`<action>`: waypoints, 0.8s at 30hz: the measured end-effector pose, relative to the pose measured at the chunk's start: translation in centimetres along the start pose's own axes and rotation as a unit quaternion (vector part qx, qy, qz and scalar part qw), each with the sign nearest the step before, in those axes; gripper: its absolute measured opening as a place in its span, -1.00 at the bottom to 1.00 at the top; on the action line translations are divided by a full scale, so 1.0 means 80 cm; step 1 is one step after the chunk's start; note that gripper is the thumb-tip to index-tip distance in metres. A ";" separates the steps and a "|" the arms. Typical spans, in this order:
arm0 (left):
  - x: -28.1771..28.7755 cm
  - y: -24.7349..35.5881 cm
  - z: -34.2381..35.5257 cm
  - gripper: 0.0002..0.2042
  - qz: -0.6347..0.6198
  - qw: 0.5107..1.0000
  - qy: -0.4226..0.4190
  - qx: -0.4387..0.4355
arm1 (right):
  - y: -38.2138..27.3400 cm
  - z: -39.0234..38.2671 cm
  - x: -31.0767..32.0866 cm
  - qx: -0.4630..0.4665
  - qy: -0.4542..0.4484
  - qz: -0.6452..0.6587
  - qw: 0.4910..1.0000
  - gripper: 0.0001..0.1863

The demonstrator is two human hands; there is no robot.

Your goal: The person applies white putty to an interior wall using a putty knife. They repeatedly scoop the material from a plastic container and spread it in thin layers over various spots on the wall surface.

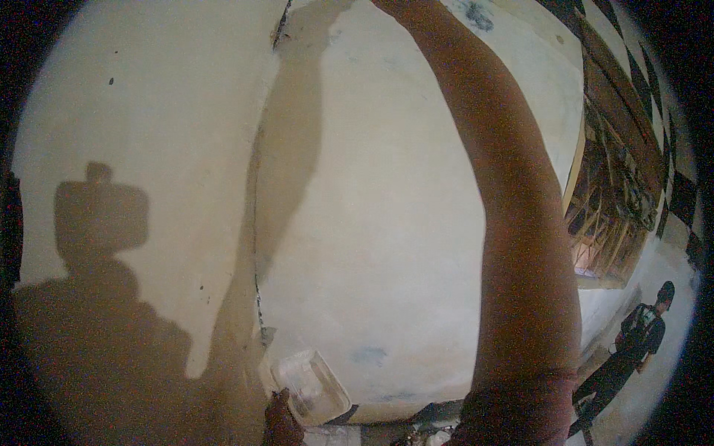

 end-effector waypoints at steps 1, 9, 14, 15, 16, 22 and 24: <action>0.006 -0.005 0.006 -0.66 0.004 1.000 -0.002 -0.010 | -0.001 0.008 -0.006 -0.001 0.000 0.000 1.000 -0.84; 0.055 -0.036 0.036 -0.70 0.007 0.992 -0.024 -0.126 | -0.059 -0.055 -0.002 0.053 -0.129 -0.043 0.989 -0.47; -0.044 0.051 -0.052 -0.68 -0.003 0.998 0.042 0.047 | -0.158 -0.185 0.068 0.161 -0.026 0.035 0.986 -0.67; -0.037 0.045 -0.048 -0.68 -0.003 0.998 0.043 0.046 | -0.171 -0.192 0.087 0.158 -0.025 0.045 0.986 -0.78; -0.025 0.038 -0.036 -0.69 -0.006 0.999 0.028 0.018 | -0.172 -0.194 0.101 0.180 -0.075 0.045 0.980 -0.81; -0.030 0.035 -0.037 -0.69 -0.048 0.998 0.026 0.024 | -0.092 -0.162 0.097 -0.059 -0.025 0.103 0.993 -0.79; -0.030 0.035 -0.035 -0.69 -0.065 0.997 0.022 0.040 | -0.053 -0.155 0.083 -0.104 -0.046 0.082 0.990 -0.77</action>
Point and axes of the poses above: each hand's wrist, its own z-axis towards the middle knuckle, its own x-axis out of the back of the hand, y = z × x, the point moved 1 cm from there along z, towards the middle knuckle, and after that the axes turned 11 degrees about x, right-handed, at the moved point
